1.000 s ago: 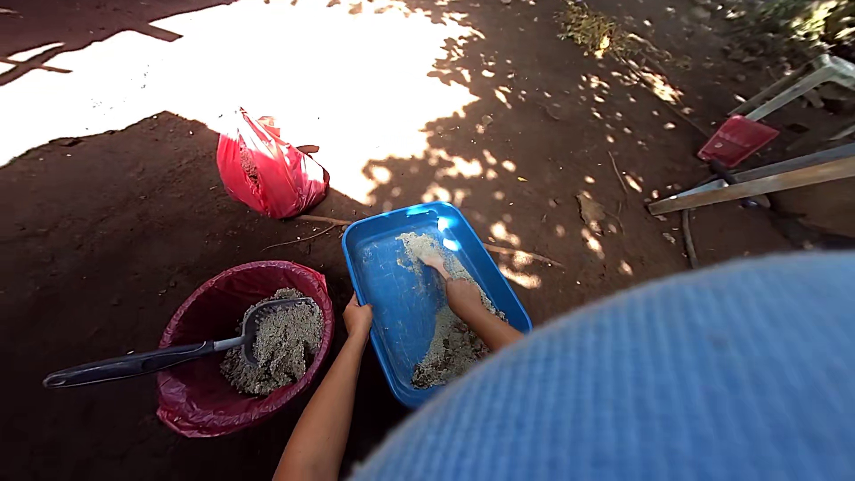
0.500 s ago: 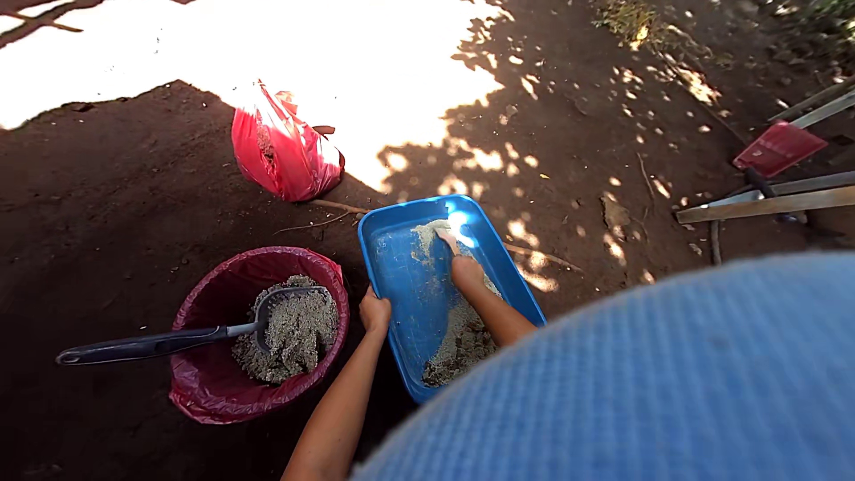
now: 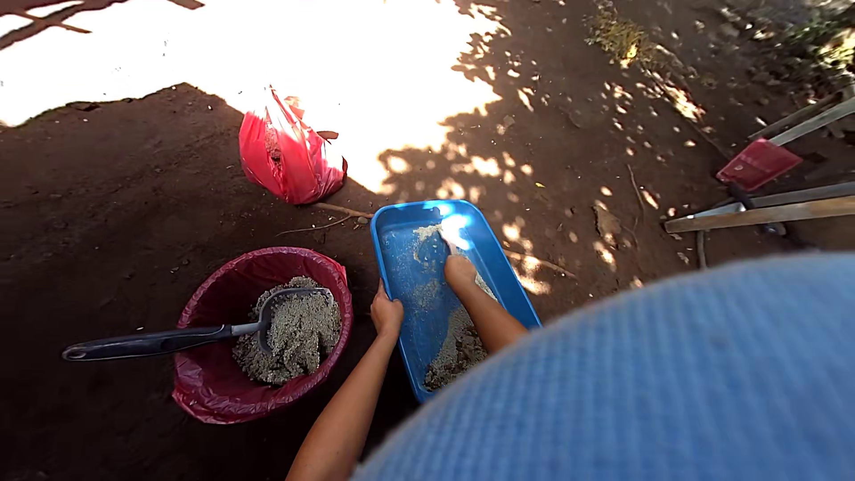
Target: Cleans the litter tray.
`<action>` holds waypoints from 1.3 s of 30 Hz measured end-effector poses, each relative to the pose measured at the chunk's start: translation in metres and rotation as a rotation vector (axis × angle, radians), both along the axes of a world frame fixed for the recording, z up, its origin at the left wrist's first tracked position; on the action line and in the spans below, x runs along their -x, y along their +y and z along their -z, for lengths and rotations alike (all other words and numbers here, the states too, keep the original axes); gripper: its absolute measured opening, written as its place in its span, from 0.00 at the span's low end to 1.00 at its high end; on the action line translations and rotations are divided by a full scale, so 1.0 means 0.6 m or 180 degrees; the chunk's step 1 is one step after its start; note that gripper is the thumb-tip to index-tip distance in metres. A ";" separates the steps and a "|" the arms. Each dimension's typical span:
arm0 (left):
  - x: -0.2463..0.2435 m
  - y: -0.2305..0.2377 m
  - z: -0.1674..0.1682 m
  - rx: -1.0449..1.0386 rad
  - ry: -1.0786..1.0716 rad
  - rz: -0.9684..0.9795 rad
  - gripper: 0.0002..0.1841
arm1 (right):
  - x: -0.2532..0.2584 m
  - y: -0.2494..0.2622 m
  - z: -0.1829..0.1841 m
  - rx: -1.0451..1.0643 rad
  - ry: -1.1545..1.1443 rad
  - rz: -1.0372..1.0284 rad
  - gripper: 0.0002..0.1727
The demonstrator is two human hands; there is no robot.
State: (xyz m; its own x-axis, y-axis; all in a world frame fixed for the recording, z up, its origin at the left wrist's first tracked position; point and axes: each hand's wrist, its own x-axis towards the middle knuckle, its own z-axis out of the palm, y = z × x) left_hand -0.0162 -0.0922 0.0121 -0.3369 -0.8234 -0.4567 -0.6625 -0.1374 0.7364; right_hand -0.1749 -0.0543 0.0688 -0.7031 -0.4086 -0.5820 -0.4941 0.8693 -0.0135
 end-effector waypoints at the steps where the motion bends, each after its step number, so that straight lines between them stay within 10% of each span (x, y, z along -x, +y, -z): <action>1: 0.002 -0.005 0.000 0.0033 0.0026 -0.0004 0.35 | 0.002 -0.020 -0.013 0.0051 -0.0016 0.0038 0.20; 7: -0.003 0.004 0.014 -0.0060 0.0069 -0.0109 0.35 | -0.136 -0.044 -0.024 0.0102 -0.0142 -0.0526 0.16; 22: -0.016 0.004 -0.073 -0.0314 -0.0167 0.0288 0.34 | 0.009 -0.016 0.000 0.0532 0.0015 0.0399 0.22; 27: -0.009 0.006 0.016 0.0057 0.0030 -0.0108 0.34 | -0.118 -0.041 -0.019 0.0157 -0.0146 -0.0604 0.18; 35: -0.007 0.010 0.004 0.0126 0.0135 -0.0104 0.35 | 0.029 0.004 0.011 -0.0057 0.0063 -0.0108 0.20; 39: -0.012 0.004 0.029 0.0028 0.0076 -0.0109 0.35 | -0.111 0.126 0.037 -0.0046 -0.0104 -0.0590 0.26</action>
